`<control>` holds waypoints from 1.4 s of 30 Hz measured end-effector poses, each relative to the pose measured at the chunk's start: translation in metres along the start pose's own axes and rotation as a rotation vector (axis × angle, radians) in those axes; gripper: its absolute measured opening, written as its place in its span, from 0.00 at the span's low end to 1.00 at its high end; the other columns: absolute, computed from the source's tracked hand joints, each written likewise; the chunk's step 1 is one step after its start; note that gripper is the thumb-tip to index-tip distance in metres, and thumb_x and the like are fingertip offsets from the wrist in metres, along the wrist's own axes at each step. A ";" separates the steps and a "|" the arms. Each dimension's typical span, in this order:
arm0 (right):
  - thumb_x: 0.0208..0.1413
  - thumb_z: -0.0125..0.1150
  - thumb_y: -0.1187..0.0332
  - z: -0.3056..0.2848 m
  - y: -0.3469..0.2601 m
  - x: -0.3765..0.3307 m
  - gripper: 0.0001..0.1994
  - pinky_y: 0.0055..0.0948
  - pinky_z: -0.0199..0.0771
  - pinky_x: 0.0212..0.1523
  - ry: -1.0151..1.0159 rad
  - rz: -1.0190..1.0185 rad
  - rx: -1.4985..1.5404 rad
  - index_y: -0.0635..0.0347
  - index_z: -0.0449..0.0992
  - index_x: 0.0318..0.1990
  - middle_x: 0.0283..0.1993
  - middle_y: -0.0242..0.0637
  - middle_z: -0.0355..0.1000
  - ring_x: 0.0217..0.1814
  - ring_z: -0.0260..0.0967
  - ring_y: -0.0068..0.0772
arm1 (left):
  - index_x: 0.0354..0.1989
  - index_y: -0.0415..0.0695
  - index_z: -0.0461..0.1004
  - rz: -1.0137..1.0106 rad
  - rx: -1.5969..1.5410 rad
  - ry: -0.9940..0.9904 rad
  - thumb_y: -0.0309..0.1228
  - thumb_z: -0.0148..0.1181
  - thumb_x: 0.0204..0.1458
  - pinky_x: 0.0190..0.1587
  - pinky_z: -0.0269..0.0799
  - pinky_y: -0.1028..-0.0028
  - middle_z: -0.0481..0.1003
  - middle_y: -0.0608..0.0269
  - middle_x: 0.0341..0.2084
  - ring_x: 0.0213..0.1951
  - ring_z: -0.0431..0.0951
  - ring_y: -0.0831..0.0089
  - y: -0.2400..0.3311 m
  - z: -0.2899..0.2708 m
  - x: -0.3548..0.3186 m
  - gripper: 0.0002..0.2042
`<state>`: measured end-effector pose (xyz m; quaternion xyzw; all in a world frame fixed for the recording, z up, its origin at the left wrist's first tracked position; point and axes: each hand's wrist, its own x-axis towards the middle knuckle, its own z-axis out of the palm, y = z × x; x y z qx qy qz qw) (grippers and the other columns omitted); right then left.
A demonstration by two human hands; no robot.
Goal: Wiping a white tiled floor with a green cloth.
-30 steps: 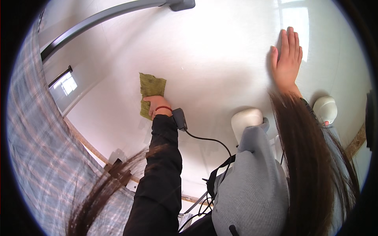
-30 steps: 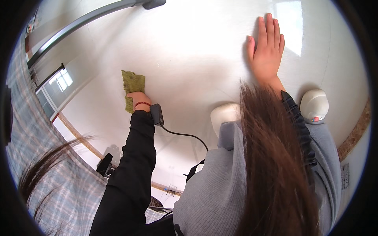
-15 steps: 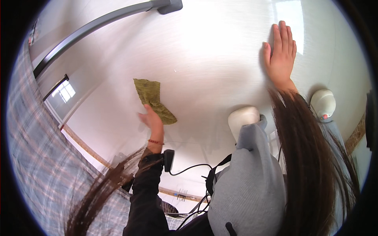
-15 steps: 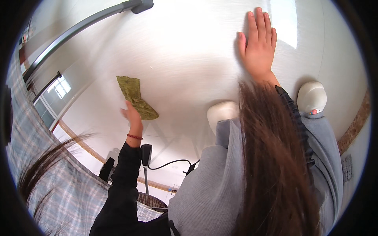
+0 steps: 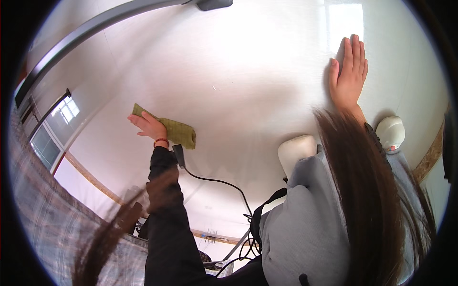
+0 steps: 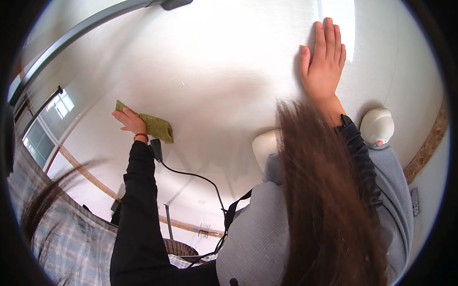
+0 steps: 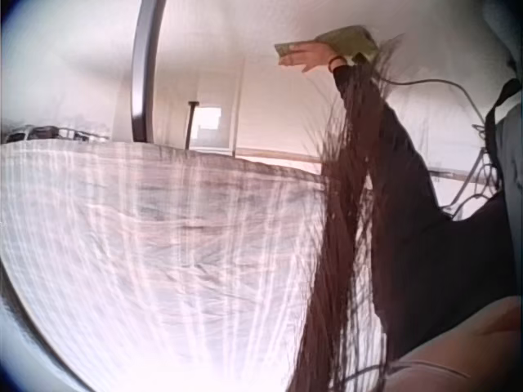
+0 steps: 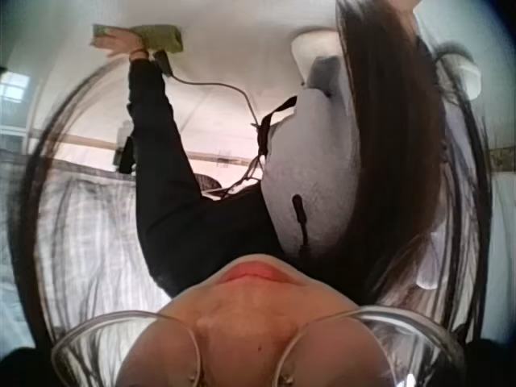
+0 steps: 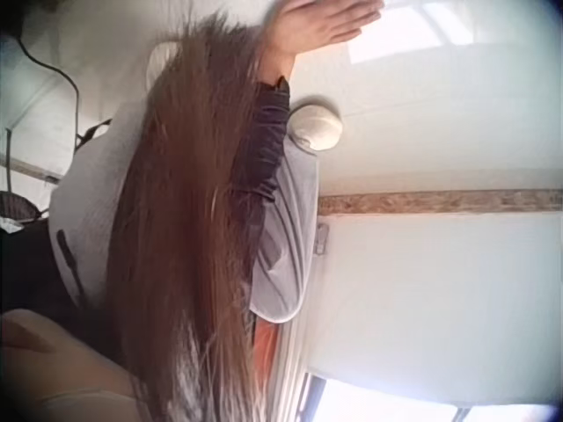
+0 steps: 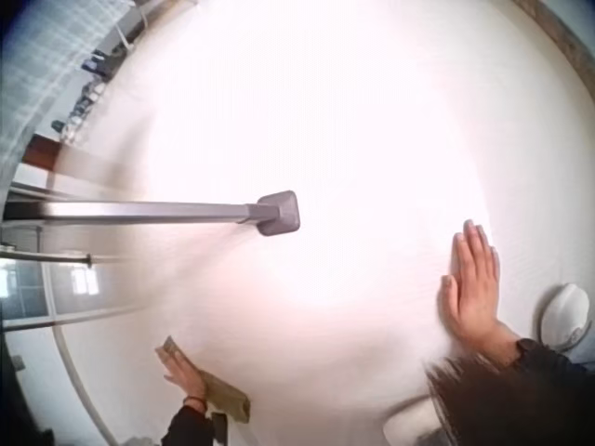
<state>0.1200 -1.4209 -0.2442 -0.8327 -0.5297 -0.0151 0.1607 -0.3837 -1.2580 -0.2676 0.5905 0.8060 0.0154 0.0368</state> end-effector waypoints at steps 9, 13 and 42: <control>0.59 0.47 0.61 0.003 0.004 -0.008 0.27 0.49 0.43 0.68 -0.003 0.000 -0.025 0.56 0.56 0.65 0.70 0.40 0.50 0.73 0.43 0.44 | 0.69 0.41 0.38 -0.059 -0.032 -0.037 0.55 0.30 0.61 0.64 0.25 0.41 0.38 0.55 0.70 0.71 0.36 0.60 0.007 -0.002 0.001 0.36; 0.59 0.47 0.61 -0.005 -0.006 -0.002 0.27 0.49 0.43 0.67 0.004 -0.019 -0.019 0.56 0.56 0.65 0.70 0.40 0.50 0.73 0.43 0.43 | 0.69 0.37 0.38 -0.100 -0.005 0.000 0.57 0.33 0.60 0.64 0.26 0.41 0.38 0.51 0.70 0.71 0.36 0.58 0.024 -0.005 0.014 0.39; 0.57 0.48 0.60 -0.007 -0.002 -0.005 0.29 0.50 0.41 0.69 -0.119 0.125 0.022 0.54 0.55 0.66 0.72 0.39 0.46 0.75 0.39 0.40 | 0.66 0.27 0.39 0.362 -0.195 -0.038 0.49 0.34 0.61 0.66 0.29 0.46 0.35 0.36 0.67 0.69 0.31 0.44 0.303 0.009 -0.140 0.36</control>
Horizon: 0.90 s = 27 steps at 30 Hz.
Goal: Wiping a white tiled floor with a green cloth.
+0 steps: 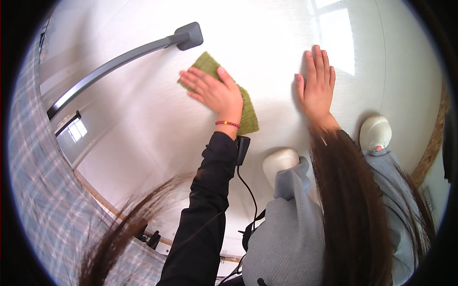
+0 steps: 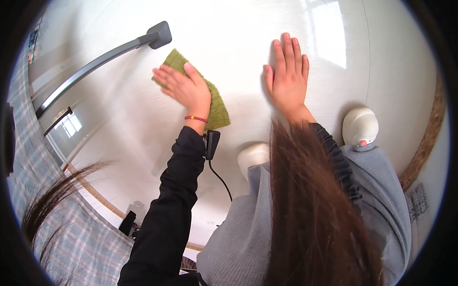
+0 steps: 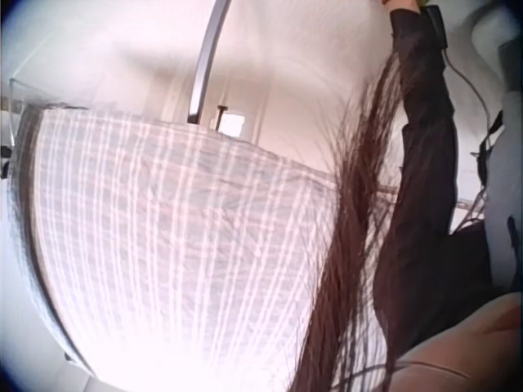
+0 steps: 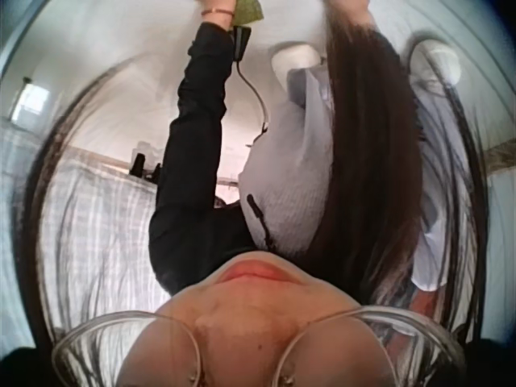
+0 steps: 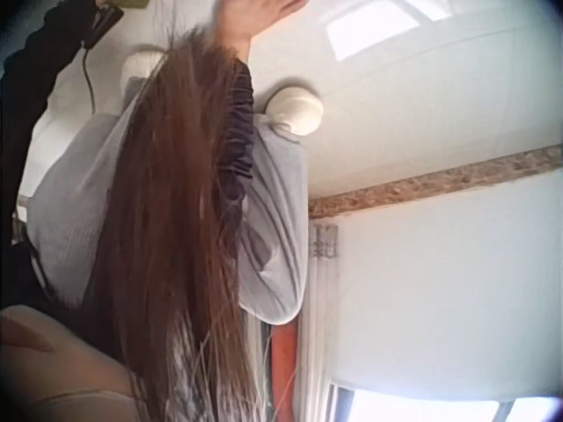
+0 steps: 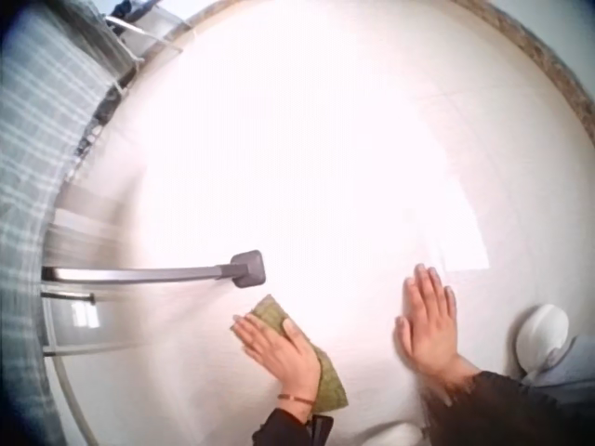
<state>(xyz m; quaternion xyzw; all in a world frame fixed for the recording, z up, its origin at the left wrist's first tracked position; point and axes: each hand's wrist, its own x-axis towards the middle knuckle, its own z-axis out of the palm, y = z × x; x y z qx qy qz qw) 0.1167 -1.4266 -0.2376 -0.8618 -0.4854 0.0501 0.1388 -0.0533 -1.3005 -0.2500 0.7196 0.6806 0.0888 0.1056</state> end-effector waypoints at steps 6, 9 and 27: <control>0.57 0.49 0.60 -0.001 -0.001 0.001 0.29 0.51 0.43 0.68 -0.014 0.000 -0.006 0.54 0.55 0.66 0.71 0.40 0.47 0.74 0.41 0.41 | 0.66 0.26 0.37 0.293 -0.082 -0.073 0.51 0.39 0.59 0.67 0.24 0.48 0.31 0.33 0.67 0.69 0.27 0.44 0.036 0.006 0.028 0.40; 0.57 0.49 0.60 -0.002 -0.006 0.002 0.28 0.51 0.43 0.68 -0.023 0.010 0.001 0.54 0.56 0.65 0.71 0.40 0.47 0.74 0.41 0.42 | 0.65 0.25 0.40 0.422 -0.058 -0.069 0.52 0.40 0.58 0.67 0.28 0.51 0.36 0.33 0.67 0.69 0.30 0.45 0.047 0.007 0.048 0.41; 0.56 0.46 0.77 -0.012 0.009 0.007 0.24 0.35 0.59 0.60 0.449 0.400 0.803 0.67 0.55 0.62 0.60 0.45 0.59 0.63 0.58 0.38 | 0.64 0.35 0.54 1.107 -0.089 -0.050 0.55 0.40 0.57 0.68 0.39 0.57 0.52 0.48 0.66 0.69 0.45 0.57 0.120 0.037 0.061 0.37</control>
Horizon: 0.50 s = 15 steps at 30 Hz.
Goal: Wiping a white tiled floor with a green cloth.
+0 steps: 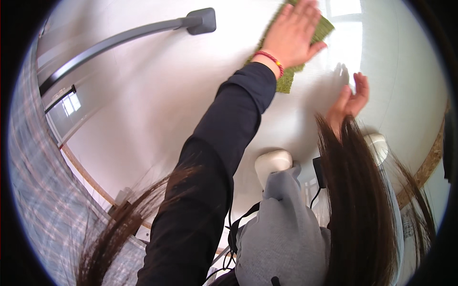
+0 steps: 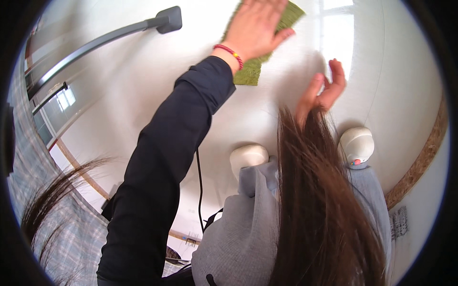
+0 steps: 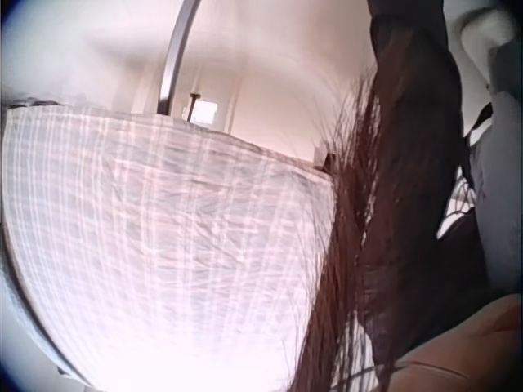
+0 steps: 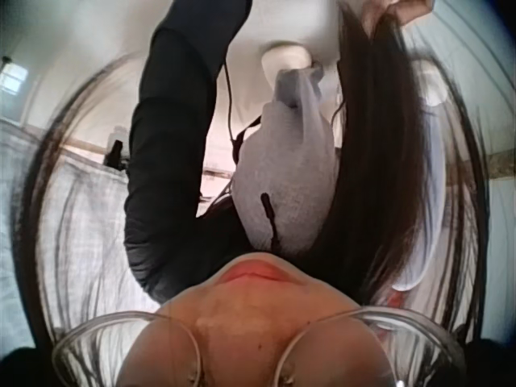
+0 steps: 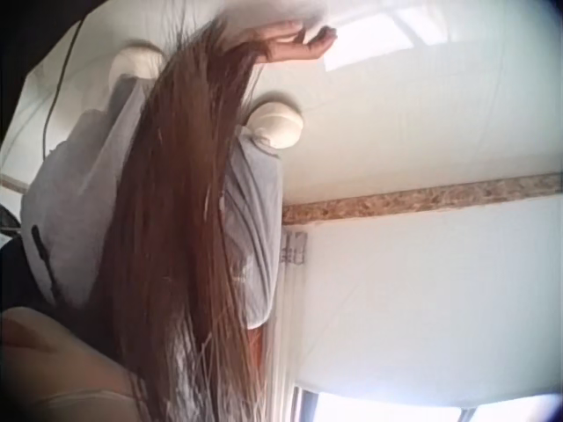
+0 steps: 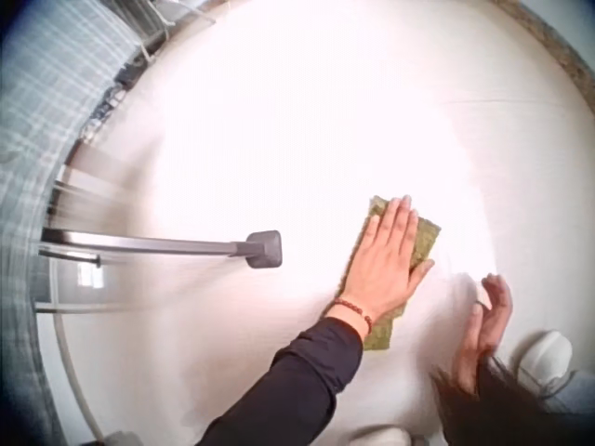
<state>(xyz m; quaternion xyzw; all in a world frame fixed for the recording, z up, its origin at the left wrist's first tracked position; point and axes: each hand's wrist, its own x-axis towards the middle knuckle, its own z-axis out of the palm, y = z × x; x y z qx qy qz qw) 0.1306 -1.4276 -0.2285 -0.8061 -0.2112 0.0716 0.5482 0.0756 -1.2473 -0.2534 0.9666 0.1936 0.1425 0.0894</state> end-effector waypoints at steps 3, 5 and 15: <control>0.57 0.45 0.76 -0.015 -0.009 0.014 0.24 0.34 0.62 0.58 0.072 0.027 0.027 0.67 0.53 0.62 0.60 0.45 0.58 0.61 0.59 0.36 | 0.62 0.39 0.60 0.151 -0.119 -0.061 0.56 0.42 0.56 0.67 0.44 0.60 0.58 0.54 0.63 0.67 0.51 0.62 0.044 -0.001 -0.014 0.34; 0.58 0.45 0.75 -0.018 -0.009 0.012 0.25 0.33 0.63 0.57 0.091 0.037 0.030 0.67 0.51 0.63 0.60 0.45 0.58 0.59 0.60 0.35 | 0.59 0.38 0.63 0.244 -0.465 -0.053 0.51 0.47 0.54 0.67 0.46 0.62 0.60 0.53 0.61 0.66 0.54 0.62 0.074 0.002 -0.033 0.31; 0.61 0.43 0.73 -0.035 -0.011 -0.017 0.23 0.30 0.67 0.50 -0.099 0.016 -0.105 0.67 0.50 0.63 0.61 0.45 0.57 0.58 0.62 0.34 | 0.47 0.40 0.69 0.578 -0.523 -0.142 0.45 0.45 0.52 0.67 0.45 0.62 0.68 0.58 0.52 0.60 0.59 0.63 0.139 0.015 -0.074 0.22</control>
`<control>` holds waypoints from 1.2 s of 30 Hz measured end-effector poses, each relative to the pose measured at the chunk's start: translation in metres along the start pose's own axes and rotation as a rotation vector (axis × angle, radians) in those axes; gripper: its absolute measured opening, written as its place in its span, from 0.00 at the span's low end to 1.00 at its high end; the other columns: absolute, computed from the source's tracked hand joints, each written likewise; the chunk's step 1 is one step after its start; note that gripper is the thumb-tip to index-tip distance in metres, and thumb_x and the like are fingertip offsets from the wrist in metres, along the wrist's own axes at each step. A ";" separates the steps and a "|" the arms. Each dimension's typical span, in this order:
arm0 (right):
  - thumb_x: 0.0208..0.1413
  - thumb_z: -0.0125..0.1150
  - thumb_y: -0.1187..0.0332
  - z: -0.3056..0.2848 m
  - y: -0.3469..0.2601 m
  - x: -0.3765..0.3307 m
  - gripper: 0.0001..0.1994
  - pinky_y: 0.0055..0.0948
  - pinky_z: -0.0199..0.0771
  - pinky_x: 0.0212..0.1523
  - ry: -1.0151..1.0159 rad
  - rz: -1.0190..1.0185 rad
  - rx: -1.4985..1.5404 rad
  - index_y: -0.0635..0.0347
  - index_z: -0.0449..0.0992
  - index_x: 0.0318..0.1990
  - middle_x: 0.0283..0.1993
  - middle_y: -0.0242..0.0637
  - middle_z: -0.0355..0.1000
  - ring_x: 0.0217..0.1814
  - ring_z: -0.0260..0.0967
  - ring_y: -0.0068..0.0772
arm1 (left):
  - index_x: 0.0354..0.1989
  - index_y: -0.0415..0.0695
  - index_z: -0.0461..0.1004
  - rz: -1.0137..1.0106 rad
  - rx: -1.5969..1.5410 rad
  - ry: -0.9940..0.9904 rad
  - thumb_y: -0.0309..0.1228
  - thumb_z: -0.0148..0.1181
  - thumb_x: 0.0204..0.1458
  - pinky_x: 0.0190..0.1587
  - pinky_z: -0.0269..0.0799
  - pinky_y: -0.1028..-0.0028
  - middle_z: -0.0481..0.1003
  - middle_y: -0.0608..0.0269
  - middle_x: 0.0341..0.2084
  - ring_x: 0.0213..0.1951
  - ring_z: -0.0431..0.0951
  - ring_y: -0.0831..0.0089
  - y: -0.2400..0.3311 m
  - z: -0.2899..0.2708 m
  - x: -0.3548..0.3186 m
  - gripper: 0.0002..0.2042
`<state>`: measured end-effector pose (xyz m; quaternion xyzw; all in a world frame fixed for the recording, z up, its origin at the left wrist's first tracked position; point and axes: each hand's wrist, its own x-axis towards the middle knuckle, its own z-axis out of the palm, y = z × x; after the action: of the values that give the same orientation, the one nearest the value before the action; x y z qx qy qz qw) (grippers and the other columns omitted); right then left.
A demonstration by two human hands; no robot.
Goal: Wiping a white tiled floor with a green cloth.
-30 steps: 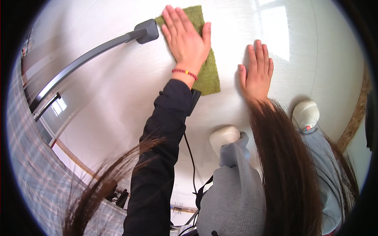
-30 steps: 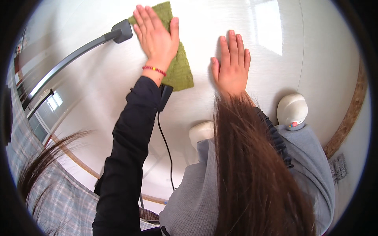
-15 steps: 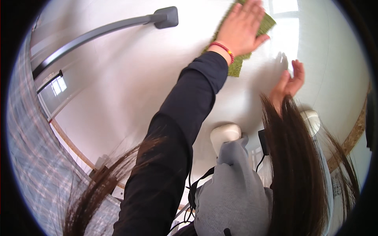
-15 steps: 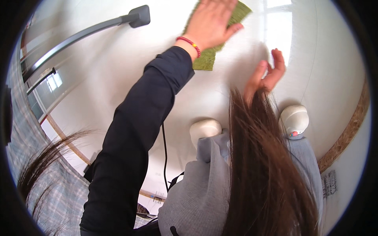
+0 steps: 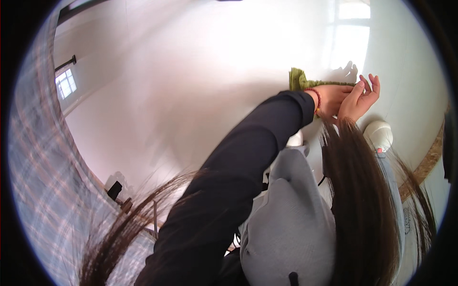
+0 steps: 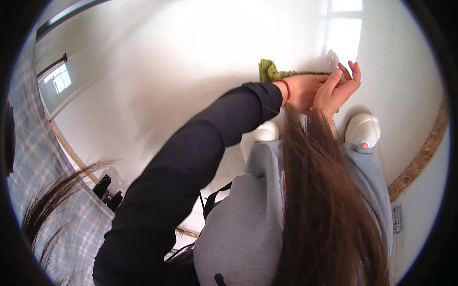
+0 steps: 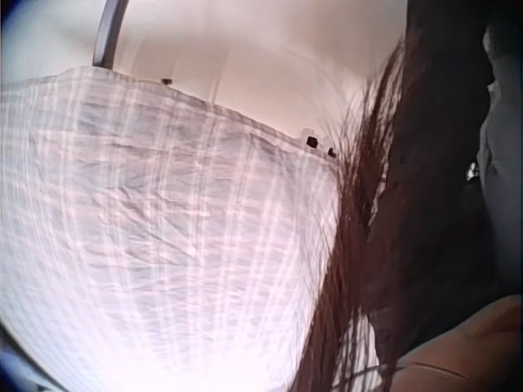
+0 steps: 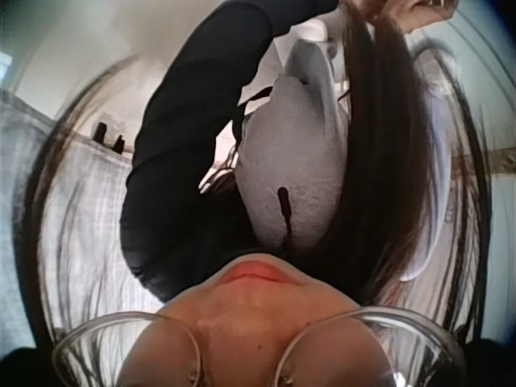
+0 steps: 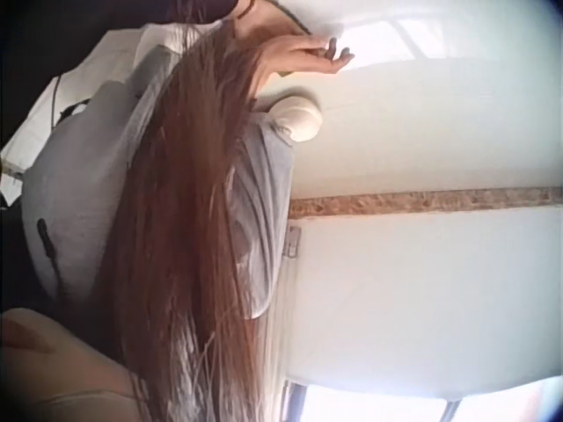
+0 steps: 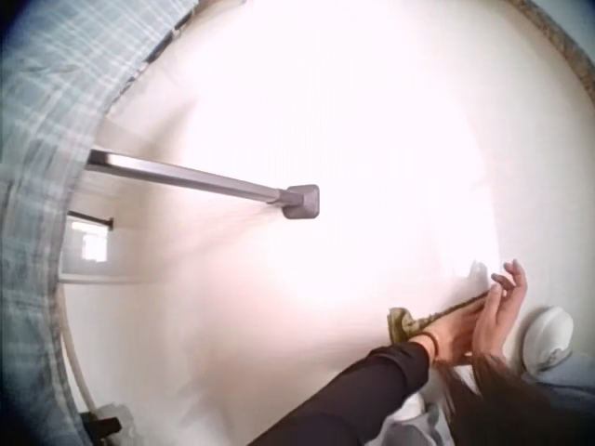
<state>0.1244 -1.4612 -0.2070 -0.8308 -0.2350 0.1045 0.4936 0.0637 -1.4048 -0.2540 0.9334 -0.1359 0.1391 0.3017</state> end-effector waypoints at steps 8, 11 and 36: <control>0.61 0.45 0.74 -0.006 0.007 -0.028 0.22 0.27 0.67 0.47 -0.084 -0.053 -0.030 0.68 0.51 0.62 0.59 0.45 0.58 0.53 0.66 0.32 | 0.67 0.44 0.49 0.004 -0.044 -0.131 0.54 0.53 0.50 0.70 0.39 0.60 0.48 0.61 0.68 0.69 0.46 0.68 -0.031 -0.057 -0.105 0.40; 0.62 0.45 0.73 -0.008 -0.005 -0.029 0.22 0.27 0.68 0.46 -0.118 -0.045 -0.044 0.67 0.52 0.62 0.59 0.44 0.59 0.52 0.67 0.30 | 0.68 0.47 0.47 -0.223 0.177 -0.238 0.55 0.51 0.52 0.68 0.42 0.56 0.47 0.60 0.68 0.69 0.46 0.68 -0.044 -0.115 -0.147 0.40; 0.62 0.49 0.71 0.023 -0.009 -0.047 0.20 0.25 0.69 0.41 -0.454 -0.063 -0.114 0.65 0.59 0.61 0.53 0.37 0.65 0.42 0.64 0.26 | 0.68 0.37 0.41 -1.825 0.606 0.408 0.52 0.40 0.61 0.66 0.41 0.53 0.41 0.50 0.69 0.70 0.41 0.56 0.155 -0.080 -0.425 0.37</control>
<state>0.0719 -1.4629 -0.2137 -0.8047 -0.3715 0.2597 0.3833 -0.3953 -1.4062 -0.2554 0.6759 0.7336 0.0401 0.0588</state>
